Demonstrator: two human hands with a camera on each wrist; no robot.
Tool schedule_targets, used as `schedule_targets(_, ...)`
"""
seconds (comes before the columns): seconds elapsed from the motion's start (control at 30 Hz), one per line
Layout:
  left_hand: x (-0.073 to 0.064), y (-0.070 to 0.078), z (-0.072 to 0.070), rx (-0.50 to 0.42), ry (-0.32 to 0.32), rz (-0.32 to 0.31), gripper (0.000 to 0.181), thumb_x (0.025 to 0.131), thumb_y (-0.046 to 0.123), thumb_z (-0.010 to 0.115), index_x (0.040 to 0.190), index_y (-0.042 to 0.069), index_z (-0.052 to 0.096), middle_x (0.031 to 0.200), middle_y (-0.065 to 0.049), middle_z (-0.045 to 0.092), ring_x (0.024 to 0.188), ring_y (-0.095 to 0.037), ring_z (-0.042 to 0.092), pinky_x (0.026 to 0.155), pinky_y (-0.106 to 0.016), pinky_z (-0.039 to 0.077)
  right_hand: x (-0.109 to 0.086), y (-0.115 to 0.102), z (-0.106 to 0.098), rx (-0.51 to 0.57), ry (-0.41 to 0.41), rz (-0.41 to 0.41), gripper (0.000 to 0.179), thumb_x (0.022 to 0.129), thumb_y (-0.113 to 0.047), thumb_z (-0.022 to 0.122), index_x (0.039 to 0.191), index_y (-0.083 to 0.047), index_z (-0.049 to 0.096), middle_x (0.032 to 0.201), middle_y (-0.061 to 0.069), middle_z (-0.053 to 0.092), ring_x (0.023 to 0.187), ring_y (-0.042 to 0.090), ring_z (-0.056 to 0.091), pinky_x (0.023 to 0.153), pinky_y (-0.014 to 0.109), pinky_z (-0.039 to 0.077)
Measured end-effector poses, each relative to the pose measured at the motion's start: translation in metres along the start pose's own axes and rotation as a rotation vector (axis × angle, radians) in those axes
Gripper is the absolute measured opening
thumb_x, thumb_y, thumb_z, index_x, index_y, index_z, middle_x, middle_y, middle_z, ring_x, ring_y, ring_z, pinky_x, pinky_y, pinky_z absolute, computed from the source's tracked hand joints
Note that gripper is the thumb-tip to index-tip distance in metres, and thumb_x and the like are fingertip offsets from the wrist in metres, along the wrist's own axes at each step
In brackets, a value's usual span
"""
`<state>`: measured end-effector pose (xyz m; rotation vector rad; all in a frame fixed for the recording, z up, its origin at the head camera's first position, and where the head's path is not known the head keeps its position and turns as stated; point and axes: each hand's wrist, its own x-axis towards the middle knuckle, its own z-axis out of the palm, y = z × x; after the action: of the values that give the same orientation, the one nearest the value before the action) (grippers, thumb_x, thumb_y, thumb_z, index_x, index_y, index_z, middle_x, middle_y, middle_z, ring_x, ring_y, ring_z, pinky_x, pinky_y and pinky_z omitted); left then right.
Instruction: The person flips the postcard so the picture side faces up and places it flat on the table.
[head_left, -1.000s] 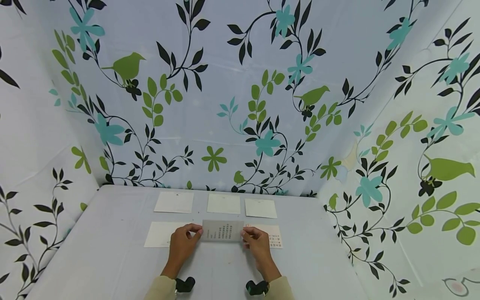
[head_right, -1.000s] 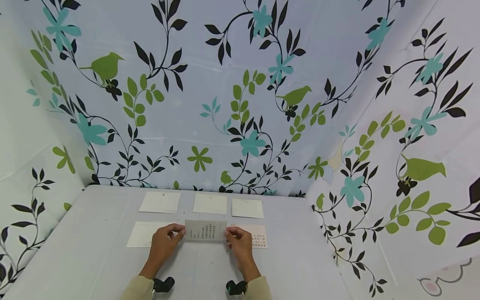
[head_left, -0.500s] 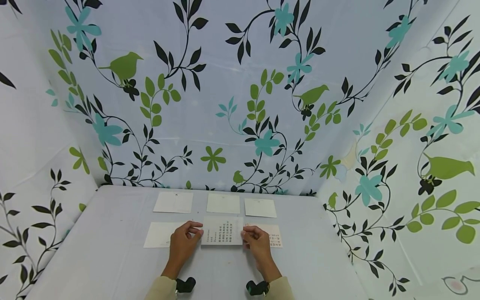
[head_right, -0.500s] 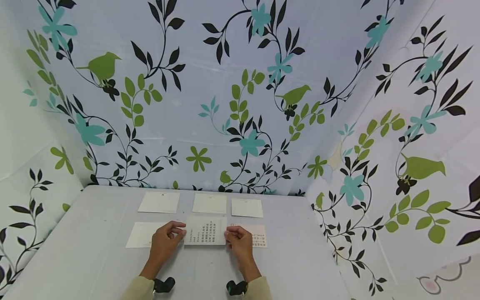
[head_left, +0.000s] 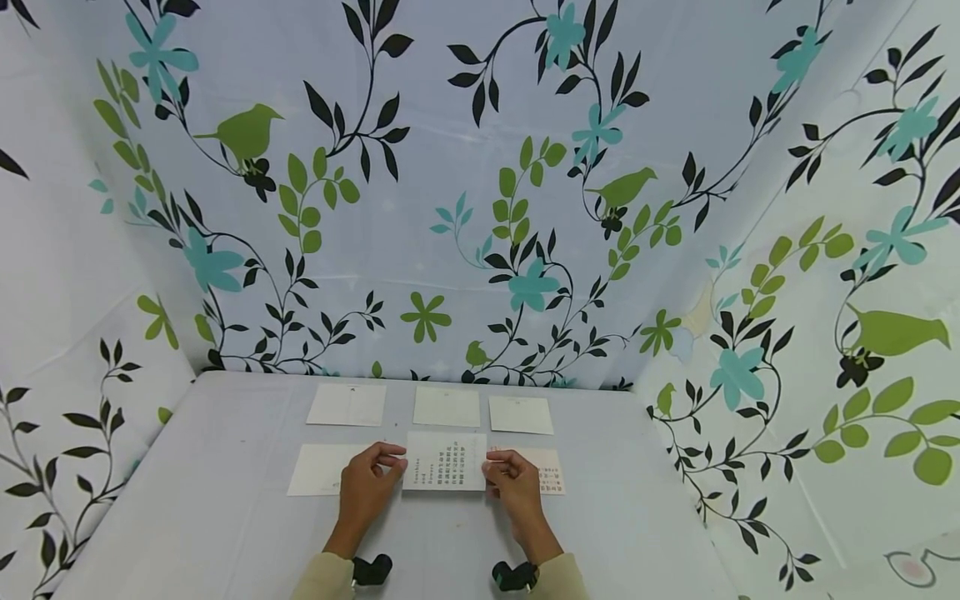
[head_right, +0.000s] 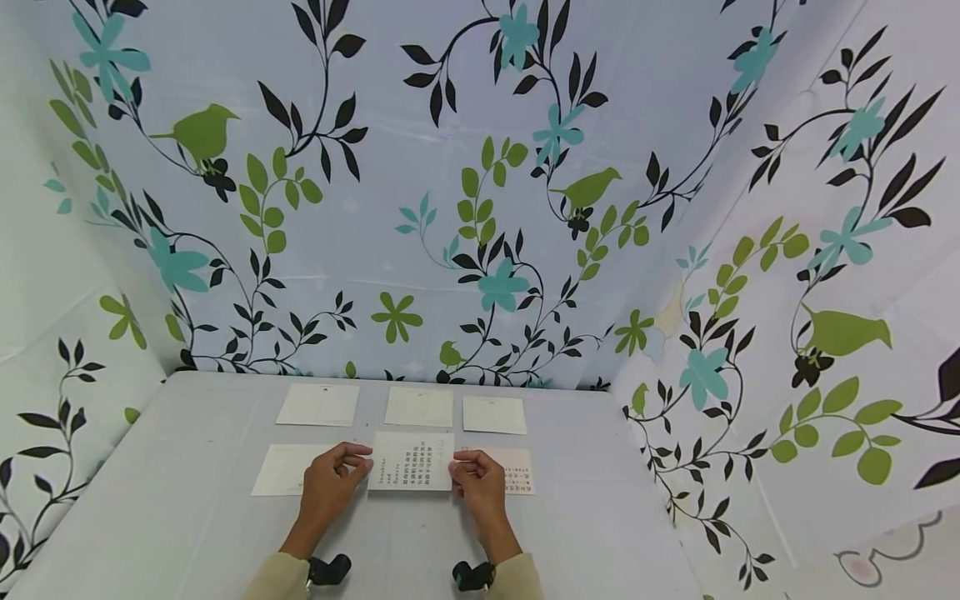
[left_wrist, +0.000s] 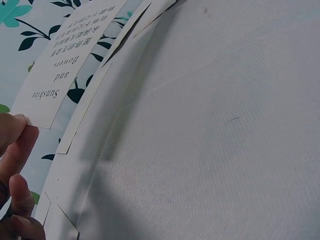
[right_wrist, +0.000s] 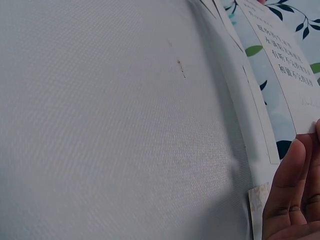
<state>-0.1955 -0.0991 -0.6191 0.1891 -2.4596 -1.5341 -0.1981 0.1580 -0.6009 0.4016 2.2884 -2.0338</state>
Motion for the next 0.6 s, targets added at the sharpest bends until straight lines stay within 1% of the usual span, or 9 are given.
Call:
schedule_targets(0.1,0.0,0.0,0.001,0.004,-0.003,0.001,0.016,0.093,0.017,0.081,0.109,0.019,0.079,0.089,-0.001,0.078,0.065,-0.013,0.049,0.059,-0.025,0.037,0.005,0.007,0.0,-0.005,0.013,0.002,0.025,0.098,-0.01,0.074,0.122,-0.005,0.073,0.105,0.01,0.076,0.086,0.017,0.071,0.076,0.036,0.059)
schedule_targets(0.27,0.001,-0.001,0.003,0.019,-0.004,0.004,0.019,0.094,0.018,0.08,0.113,0.019,0.079,0.088,-0.001,0.077,0.066,-0.013,0.049,0.061,-0.025,0.038,0.006,0.008,0.0,-0.017,0.027,-0.003,0.026,0.099,-0.011,0.073,0.124,-0.006,0.074,0.105,0.012,0.077,0.084,0.017,0.07,0.074,0.033,0.058)
schedule_targets(0.43,0.001,-0.001,0.004,0.026,0.001,0.012,0.023,0.093,0.017,0.081,0.116,0.019,0.079,0.085,0.001,0.076,0.066,-0.013,0.049,0.061,-0.026,0.037,0.008,0.01,-0.002,-0.011,0.014,0.001,0.028,0.1,-0.011,0.072,0.128,-0.008,0.074,0.104,0.01,0.077,0.085,0.018,0.068,0.073,0.033,0.058)
schedule_targets(0.6,0.001,-0.002,0.004,0.014,-0.015,0.027,0.027,0.092,0.017,0.081,0.119,0.019,0.079,0.082,0.003,0.075,0.063,-0.011,0.048,0.058,-0.025,0.037,0.008,0.013,-0.003,0.001,-0.006,-0.006,0.033,0.098,-0.013,0.074,0.131,-0.009,0.074,0.104,0.008,0.076,0.087,0.019,0.069,0.072,0.033,0.057)
